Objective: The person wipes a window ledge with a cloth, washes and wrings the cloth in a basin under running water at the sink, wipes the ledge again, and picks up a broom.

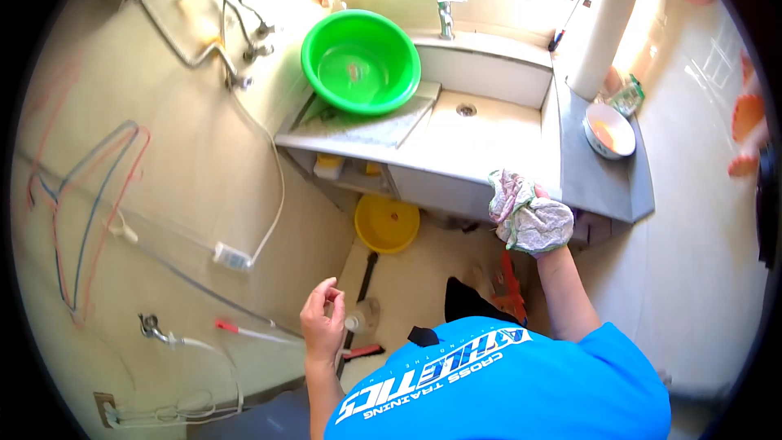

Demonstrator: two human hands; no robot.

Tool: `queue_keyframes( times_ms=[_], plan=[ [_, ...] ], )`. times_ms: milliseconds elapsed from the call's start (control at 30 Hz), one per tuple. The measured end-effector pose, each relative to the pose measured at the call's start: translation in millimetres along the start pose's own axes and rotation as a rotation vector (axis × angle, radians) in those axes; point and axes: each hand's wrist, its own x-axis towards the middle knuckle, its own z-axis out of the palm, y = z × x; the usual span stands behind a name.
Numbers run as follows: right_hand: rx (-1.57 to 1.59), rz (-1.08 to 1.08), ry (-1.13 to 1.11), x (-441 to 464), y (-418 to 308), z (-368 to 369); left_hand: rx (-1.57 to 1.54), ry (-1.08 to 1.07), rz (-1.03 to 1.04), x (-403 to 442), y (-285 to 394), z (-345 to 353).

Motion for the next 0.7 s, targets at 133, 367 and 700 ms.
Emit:
queue_keyframes(
  times_ms=[133,367,700],
  plan=[
    [0.098,0.024,-0.049,63.4,-41.0,1.7,-0.159,-0.123,-0.22,72.2,-16.8,49.5],
    [-0.034,-0.058,0.173,119.0,-89.6,-47.6,-0.049,-0.129,-0.141,244.6,-41.1,137.7],
    [-0.051,-0.137,0.351,114.0,-114.2,-49.0,-0.078,0.254,-0.388,415.4,-118.9,219.4]
  ],
)
